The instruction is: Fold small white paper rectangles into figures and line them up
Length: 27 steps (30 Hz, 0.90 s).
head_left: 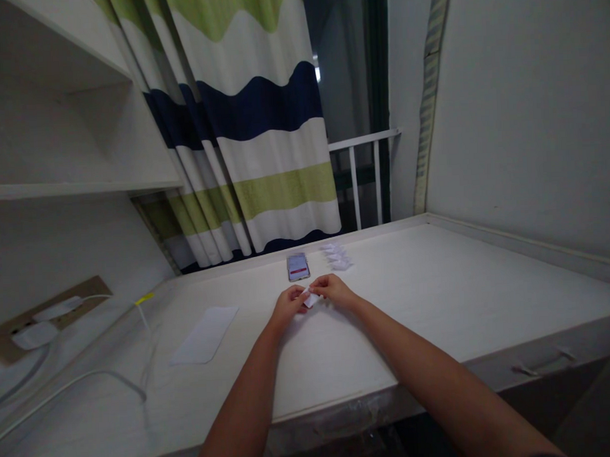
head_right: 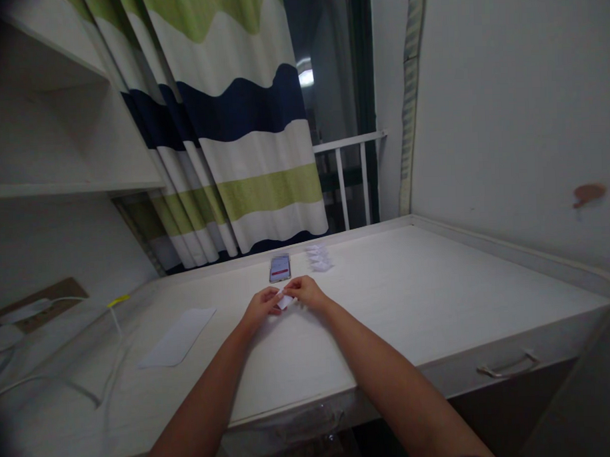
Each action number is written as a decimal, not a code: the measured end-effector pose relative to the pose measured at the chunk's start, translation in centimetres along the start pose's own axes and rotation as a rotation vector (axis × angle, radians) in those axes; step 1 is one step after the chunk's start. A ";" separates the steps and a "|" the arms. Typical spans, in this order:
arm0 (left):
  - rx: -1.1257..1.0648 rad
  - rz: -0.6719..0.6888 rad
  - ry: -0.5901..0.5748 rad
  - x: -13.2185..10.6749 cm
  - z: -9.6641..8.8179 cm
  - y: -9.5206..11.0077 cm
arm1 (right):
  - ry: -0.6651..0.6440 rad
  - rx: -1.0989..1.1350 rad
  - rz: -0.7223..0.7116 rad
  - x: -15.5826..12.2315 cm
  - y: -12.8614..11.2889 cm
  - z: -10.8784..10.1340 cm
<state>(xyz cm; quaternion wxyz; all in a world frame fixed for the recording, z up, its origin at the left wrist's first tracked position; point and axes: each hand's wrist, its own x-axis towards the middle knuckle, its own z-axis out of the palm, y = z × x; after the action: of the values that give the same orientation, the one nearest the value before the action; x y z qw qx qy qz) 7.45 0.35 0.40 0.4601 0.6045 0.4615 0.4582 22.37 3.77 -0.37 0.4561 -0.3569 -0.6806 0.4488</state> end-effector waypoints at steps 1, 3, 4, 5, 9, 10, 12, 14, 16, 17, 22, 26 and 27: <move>0.008 0.008 0.009 0.0 0.0 0.0 | -0.008 -0.009 -0.005 -0.1 0.0 0.0; 0.019 0.018 0.015 0.0 0.0 0.0 | -0.005 -0.013 -0.012 -0.2 0.0 0.1; 0.021 0.021 0.015 0.0 0.0 0.0 | 0.001 -0.014 -0.012 -0.2 0.0 0.1; 0.023 0.022 0.013 -0.1 0.0 0.0 | 0.002 -0.019 -0.012 -0.2 0.0 0.1; 0.022 0.014 0.023 0.0 0.0 -0.2 | -0.011 -0.071 -0.026 -0.3 -0.1 0.1; 0.019 0.012 0.022 0.0 0.0 -0.3 | -0.014 -0.086 -0.027 -0.3 -0.1 0.1; 0.015 0.008 0.015 0.1 0.0 -0.5 | -0.021 -0.112 -0.022 -0.4 -0.2 0.1; 0.022 0.006 0.005 0.2 0.0 -0.6 | -0.032 -0.125 -0.015 -0.5 -0.3 0.2; 0.032 0.010 0.000 0.2 0.0 -0.6 | -0.039 -0.122 -0.011 -0.6 -0.3 0.3; 0.037 0.015 0.001 0.2 0.0 -0.6 | -0.040 -0.119 -0.008 -0.6 -0.3 0.3; 0.058 0.051 0.030 0.3 0.0 -0.8 | -0.043 -0.117 0.042 -0.8 -0.5 0.3; 0.079 0.091 0.063 0.6 0.0 -1.2 | -0.033 -0.111 0.085 -1.0 -0.6 0.4; 0.079 0.104 0.070 0.6 0.0 -1.3 | -0.030 -0.110 0.095 -1.0 -0.6 0.5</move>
<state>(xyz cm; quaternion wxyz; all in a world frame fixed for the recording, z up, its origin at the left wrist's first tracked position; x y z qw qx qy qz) 7.37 1.15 -0.80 0.3951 0.6289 0.4630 0.4837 22.18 2.55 -0.16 0.4037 -0.4065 -0.6932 0.4373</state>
